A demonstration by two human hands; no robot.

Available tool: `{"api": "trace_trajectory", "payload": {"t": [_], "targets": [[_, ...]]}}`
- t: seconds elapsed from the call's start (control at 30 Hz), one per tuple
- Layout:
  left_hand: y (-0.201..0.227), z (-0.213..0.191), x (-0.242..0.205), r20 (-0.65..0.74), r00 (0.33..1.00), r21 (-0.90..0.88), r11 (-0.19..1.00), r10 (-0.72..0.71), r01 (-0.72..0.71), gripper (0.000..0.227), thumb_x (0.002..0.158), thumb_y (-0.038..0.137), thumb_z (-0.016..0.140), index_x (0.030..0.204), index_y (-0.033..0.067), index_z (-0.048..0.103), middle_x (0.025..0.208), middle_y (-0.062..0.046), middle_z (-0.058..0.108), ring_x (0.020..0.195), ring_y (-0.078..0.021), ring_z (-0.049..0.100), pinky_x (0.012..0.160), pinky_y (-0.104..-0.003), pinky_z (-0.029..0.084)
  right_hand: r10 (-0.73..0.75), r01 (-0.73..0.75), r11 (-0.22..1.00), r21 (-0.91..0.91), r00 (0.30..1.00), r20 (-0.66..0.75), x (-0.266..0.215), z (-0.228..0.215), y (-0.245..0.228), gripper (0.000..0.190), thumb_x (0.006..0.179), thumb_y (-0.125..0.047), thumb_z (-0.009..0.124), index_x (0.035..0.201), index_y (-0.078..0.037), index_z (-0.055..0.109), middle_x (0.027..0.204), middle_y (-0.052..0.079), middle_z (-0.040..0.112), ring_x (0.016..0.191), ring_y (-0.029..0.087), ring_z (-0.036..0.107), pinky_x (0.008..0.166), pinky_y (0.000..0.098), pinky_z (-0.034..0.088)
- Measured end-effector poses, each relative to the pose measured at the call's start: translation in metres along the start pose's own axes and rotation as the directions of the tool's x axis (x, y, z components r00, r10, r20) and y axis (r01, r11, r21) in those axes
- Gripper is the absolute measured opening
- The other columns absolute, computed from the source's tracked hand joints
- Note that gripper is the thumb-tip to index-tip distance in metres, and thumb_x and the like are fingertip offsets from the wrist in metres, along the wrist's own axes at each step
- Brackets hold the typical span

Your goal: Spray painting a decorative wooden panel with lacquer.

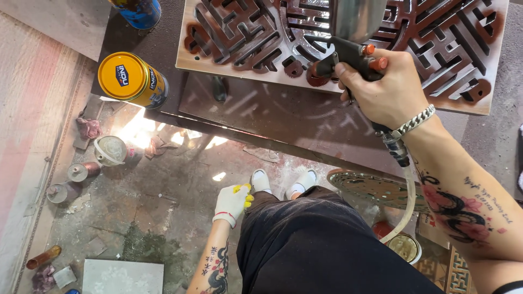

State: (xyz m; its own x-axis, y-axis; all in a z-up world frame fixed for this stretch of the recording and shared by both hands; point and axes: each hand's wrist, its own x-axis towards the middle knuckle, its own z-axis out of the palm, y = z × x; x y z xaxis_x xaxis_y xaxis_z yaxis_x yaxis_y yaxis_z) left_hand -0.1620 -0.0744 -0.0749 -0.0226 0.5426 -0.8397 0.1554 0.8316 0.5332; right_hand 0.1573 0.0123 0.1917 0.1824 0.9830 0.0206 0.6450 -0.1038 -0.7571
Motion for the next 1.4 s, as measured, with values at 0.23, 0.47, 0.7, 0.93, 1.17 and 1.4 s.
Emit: {"api": "trace_trajectory", "payload": {"t": [0.23, 0.47, 0.7, 0.93, 1.17, 1.4], "targets": [[-0.009, -0.002, 0.013, 0.01, 1.0, -0.047, 0.999, 0.009, -0.009, 0.023, 0.094, 0.006, 0.061, 0.101, -0.0107, 0.077, 0.072, -0.017, 0.07, 0.058, -0.0187, 0.059, 0.053, -0.027, 0.049, -0.003, 0.003, 1.0, -0.023, 1.0, 0.005, 0.003, 0.002, -0.003, 0.014, 0.102, -0.007, 0.07, 0.108, 0.004, 0.073, 0.077, 0.008, 0.072, 0.054, 0.014, 0.064, 0.043, 0.0244, 0.046], [-0.007, -0.001, 0.01, 0.013, 1.0, -0.052, 0.998, 0.021, -0.021, 0.022, 0.095, 0.007, 0.063, 0.098, -0.0109, 0.076, 0.073, -0.017, 0.071, 0.057, -0.0186, 0.058, 0.053, -0.027, 0.049, -0.158, 0.158, 0.987, -0.032, 0.987, -0.027, 0.014, 0.005, 0.0, 0.015, 0.104, -0.006, 0.071, 0.113, 0.006, 0.074, 0.082, 0.011, 0.074, 0.053, 0.014, 0.059, 0.043, 0.0243, 0.042], [-0.013, -0.003, 0.012, 0.013, 1.0, -0.095, 0.995, 0.025, -0.023, 0.022, 0.095, 0.008, 0.064, 0.094, -0.0116, 0.074, 0.071, -0.017, 0.069, 0.055, -0.0188, 0.057, 0.052, -0.027, 0.047, -0.084, 0.083, 0.996, 0.022, 0.996, 0.015, 0.012, 0.013, -0.007, 0.012, 0.103, -0.006, 0.071, 0.109, 0.004, 0.073, 0.081, 0.009, 0.073, 0.056, 0.013, 0.063, 0.044, 0.0237, 0.047], [-0.013, -0.004, 0.011, 0.01, 1.0, -0.118, 0.993, 0.014, -0.012, 0.021, 0.096, 0.006, 0.063, 0.096, -0.0118, 0.074, 0.071, -0.017, 0.069, 0.056, -0.0187, 0.057, 0.051, -0.028, 0.048, -0.111, 0.11, 0.993, -0.034, 0.993, -0.034, 0.013, 0.01, -0.003, 0.014, 0.104, -0.006, 0.07, 0.109, 0.006, 0.074, 0.078, 0.01, 0.073, 0.053, 0.013, 0.059, 0.042, 0.0236, 0.042], [-0.009, -0.004, 0.009, 0.013, 1.0, -0.096, 0.995, 0.013, -0.012, 0.023, 0.096, 0.008, 0.063, 0.098, -0.0119, 0.075, 0.073, -0.017, 0.069, 0.057, -0.0188, 0.057, 0.053, -0.028, 0.048, -0.052, 0.053, 0.998, -0.025, 0.998, 0.021, 0.009, 0.01, -0.013, 0.012, 0.101, -0.006, 0.071, 0.109, 0.003, 0.073, 0.079, 0.009, 0.073, 0.054, 0.014, 0.064, 0.043, 0.024, 0.047], [-0.012, -0.008, 0.01, -0.002, 1.0, -0.09, 0.996, 0.023, -0.023, 0.021, 0.095, 0.006, 0.063, 0.097, -0.0108, 0.075, 0.072, -0.017, 0.07, 0.058, -0.0191, 0.059, 0.053, -0.028, 0.049, -0.159, 0.157, 0.986, -0.05, 0.986, -0.043, 0.014, 0.009, 0.002, 0.018, 0.103, -0.003, 0.07, 0.114, 0.012, 0.071, 0.084, 0.016, 0.073, 0.059, 0.019, 0.067, 0.045, 0.0255, 0.051]]}}
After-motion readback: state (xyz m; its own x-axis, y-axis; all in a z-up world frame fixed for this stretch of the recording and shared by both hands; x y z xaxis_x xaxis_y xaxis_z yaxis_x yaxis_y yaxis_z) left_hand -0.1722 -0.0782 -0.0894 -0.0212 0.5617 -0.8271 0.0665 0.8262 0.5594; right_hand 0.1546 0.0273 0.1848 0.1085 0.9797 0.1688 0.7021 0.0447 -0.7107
